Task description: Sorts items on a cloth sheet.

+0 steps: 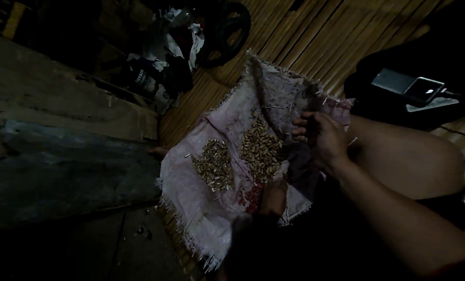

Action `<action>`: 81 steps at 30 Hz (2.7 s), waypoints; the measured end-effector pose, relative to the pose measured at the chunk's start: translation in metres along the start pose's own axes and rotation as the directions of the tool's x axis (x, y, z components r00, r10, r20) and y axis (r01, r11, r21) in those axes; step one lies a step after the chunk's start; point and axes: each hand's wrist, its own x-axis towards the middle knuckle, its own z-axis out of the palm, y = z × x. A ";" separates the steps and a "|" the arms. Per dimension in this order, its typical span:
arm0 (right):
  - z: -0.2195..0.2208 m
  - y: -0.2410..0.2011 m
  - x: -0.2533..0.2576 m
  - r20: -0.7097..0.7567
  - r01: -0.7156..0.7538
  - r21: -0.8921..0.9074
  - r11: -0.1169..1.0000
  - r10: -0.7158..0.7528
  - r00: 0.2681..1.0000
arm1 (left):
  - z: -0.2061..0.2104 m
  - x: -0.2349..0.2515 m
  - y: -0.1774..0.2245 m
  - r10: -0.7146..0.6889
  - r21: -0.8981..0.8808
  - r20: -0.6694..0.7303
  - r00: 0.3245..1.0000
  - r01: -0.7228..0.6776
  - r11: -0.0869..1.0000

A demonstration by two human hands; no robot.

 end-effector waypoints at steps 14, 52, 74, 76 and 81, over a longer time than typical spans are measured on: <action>0.002 0.009 0.000 0.095 -0.090 -0.177 0.980 0.108 0.990 | -0.060 -0.057 -0.010 -0.366 -0.270 0.010 0.930 0.356 0.895; 0.007 0.022 0.011 -0.053 -0.229 -0.119 0.966 0.224 0.973 | -0.068 -0.013 -0.061 -0.299 -0.332 -0.333 0.894 0.185 0.925; 0.004 0.108 -0.037 0.334 0.526 -0.849 0.047 0.819 0.466 | -0.033 -0.026 -0.047 -0.221 -0.081 -0.099 0.970 0.214 0.974; 0.006 0.101 -0.034 0.340 0.494 -0.868 0.051 0.786 0.517 | -0.038 -0.027 -0.049 -0.256 -0.095 -0.100 0.961 0.247 0.964; 0.008 0.095 -0.008 0.357 0.381 -0.919 0.100 0.622 0.697 | -0.046 -0.026 -0.056 -0.297 -0.178 -0.164 0.941 0.268 0.947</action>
